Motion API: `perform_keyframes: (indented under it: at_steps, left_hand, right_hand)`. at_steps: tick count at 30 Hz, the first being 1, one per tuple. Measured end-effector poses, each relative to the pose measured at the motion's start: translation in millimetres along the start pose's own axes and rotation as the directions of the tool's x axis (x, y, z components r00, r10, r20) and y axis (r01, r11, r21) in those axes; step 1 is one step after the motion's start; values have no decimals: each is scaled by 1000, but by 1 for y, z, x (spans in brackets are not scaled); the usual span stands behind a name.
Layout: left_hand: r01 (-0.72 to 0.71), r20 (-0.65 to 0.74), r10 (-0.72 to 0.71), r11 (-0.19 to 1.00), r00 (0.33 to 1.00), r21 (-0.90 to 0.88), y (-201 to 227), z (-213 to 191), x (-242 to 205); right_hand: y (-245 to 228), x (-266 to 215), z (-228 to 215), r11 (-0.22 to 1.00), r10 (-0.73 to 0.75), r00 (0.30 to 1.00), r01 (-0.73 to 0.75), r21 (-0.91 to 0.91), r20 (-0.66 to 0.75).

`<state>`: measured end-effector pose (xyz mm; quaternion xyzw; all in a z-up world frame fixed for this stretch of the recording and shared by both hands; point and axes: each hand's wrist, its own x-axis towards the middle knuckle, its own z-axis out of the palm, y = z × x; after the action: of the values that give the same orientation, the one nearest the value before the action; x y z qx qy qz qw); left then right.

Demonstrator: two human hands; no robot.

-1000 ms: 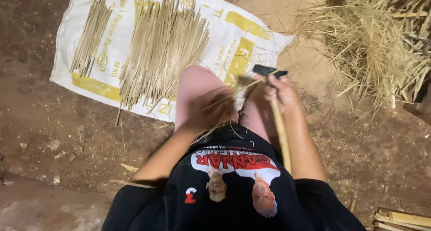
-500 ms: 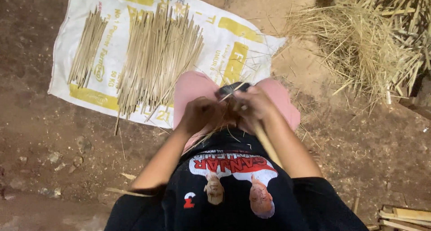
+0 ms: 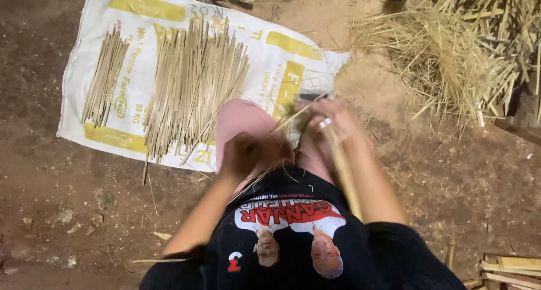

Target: Shaving thin bamboo sticks with a small hand tool to smooth them while sitting on the floor.

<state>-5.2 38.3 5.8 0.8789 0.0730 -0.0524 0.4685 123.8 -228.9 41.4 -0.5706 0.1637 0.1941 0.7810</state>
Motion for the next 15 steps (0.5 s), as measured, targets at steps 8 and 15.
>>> perform_keyframes:
  at_steps: [8,15]
  left_hand:
    - [-52,-47,58,992,997,114,-31,16,10]
    - [-60,-88,55,996,995,-58,-14,-28,-26]
  right_hand:
    - [55,35,-12,982,186,971,-182,-39,153]
    - [-24,71,-110,1000,-15,999,15,15,36]
